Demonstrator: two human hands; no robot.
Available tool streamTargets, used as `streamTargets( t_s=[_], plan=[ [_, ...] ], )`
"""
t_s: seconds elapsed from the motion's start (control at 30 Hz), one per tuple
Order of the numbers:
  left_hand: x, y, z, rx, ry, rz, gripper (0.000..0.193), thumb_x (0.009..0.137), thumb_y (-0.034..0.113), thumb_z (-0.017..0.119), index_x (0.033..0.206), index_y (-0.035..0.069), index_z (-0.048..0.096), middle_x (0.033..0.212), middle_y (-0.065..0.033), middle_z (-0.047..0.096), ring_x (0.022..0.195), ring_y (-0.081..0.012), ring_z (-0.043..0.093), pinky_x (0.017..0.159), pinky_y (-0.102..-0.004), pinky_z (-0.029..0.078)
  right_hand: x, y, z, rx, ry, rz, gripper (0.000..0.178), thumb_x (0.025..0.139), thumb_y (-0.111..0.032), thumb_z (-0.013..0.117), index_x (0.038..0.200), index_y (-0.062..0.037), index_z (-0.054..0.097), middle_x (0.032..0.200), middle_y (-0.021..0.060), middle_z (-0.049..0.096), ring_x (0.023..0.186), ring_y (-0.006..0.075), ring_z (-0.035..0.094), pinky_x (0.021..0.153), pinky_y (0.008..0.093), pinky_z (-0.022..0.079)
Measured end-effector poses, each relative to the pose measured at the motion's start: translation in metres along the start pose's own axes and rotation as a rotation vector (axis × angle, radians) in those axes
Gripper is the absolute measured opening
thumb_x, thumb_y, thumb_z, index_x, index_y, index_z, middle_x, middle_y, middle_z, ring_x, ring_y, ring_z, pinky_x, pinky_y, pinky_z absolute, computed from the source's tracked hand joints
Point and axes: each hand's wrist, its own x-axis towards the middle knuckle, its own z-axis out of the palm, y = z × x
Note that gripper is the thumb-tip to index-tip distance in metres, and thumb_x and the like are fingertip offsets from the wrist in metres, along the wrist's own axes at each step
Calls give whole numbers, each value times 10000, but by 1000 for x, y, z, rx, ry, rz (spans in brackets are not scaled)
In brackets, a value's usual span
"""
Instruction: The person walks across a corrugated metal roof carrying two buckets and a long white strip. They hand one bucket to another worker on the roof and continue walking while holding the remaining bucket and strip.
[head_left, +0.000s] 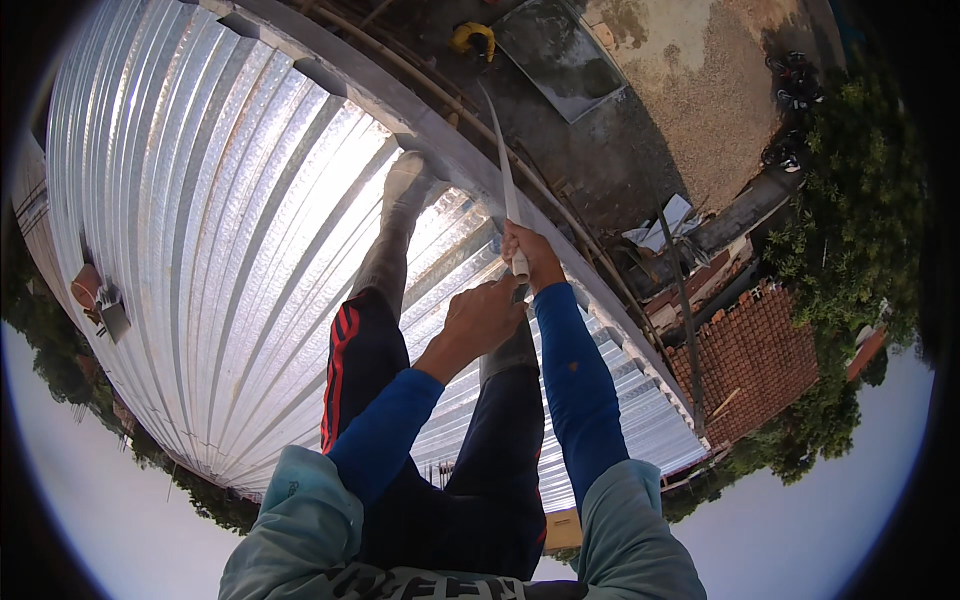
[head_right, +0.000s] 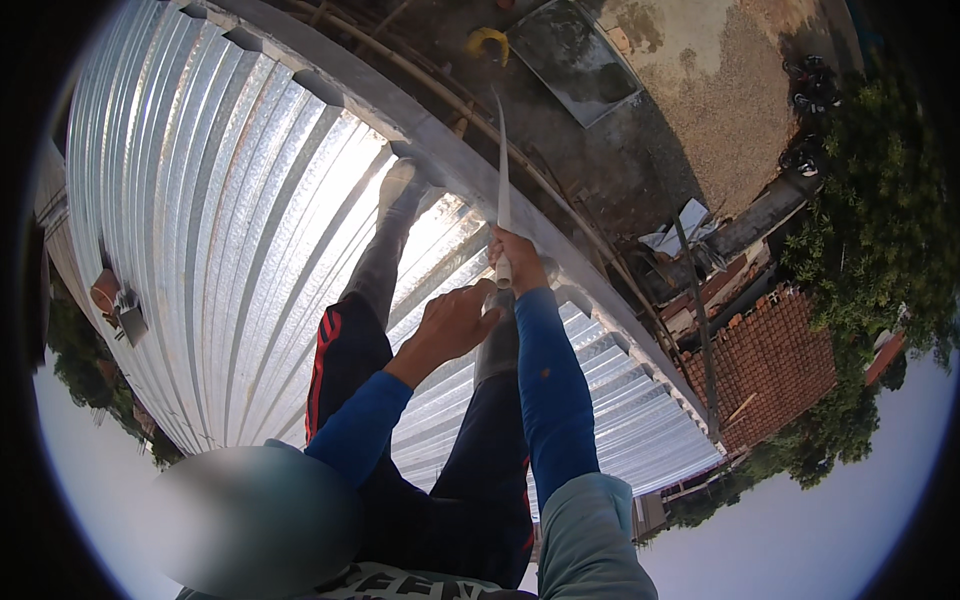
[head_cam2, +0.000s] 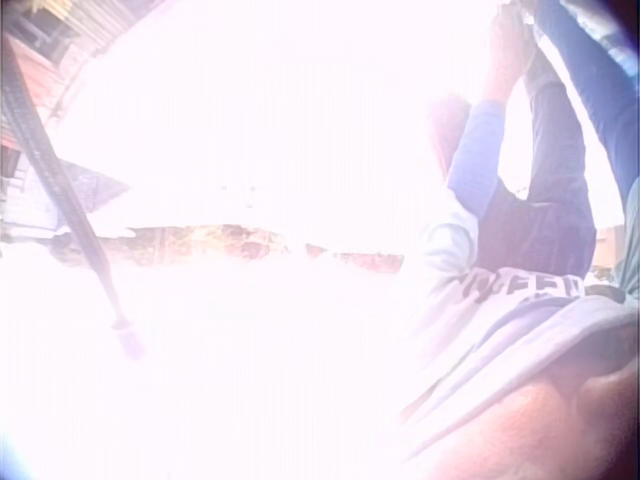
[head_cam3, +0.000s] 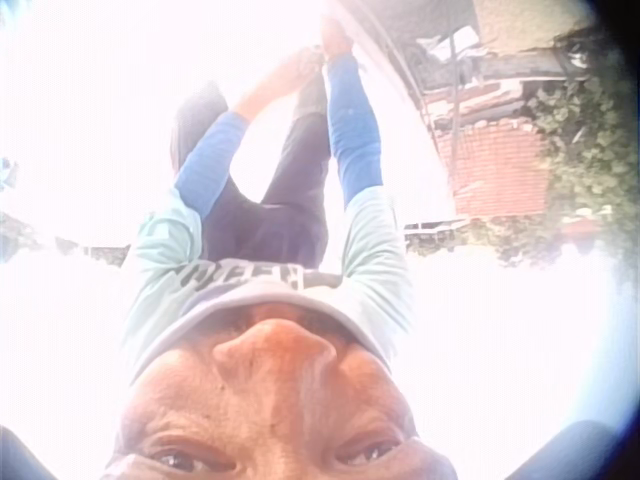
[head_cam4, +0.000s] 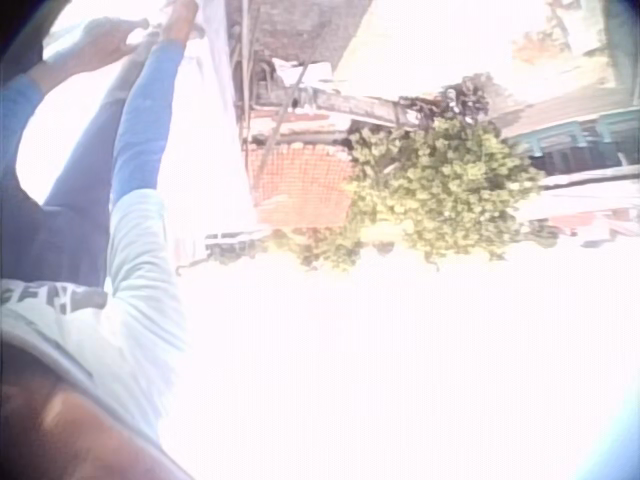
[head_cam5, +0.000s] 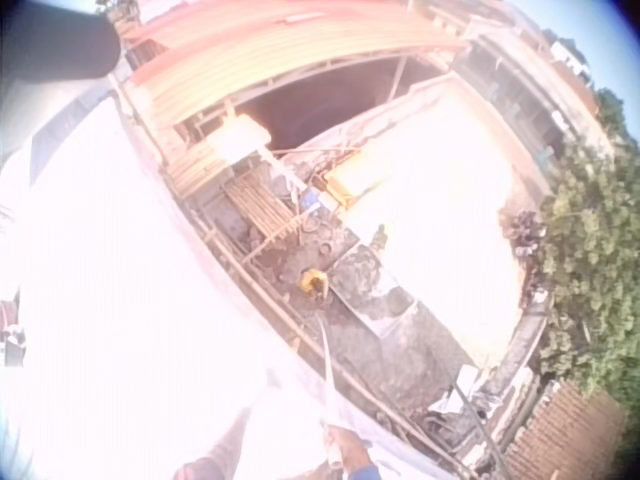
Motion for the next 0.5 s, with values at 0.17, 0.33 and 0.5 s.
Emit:
streamTargets(
  t_s=[0.17,0.33,0.5],
  plan=[
    [-3,-1,-4,-20,10,21,364,865,234,600,1177,66,517,929,-198,663,924,-377,631,789,-473,478,4,-1,8,114,2,48,241,944,-220,591,777,-79,488,605,-12,468,458,56,441,410,203,393],
    [-5,2,-16,15,-7,1,375,872,231,594,1205,80,511,918,-200,663,932,-379,628,809,-479,471,10,-7,21,127,3,64,317,934,-223,598,679,-83,472,531,-5,443,422,93,428,403,244,377],
    [-6,3,-25,-9,22,17,324,877,252,600,1128,67,512,888,-208,656,903,-388,632,781,-488,468,7,-3,34,119,-37,67,282,940,-207,578,706,-85,478,535,-18,434,425,91,419,416,238,375]
  ],
)
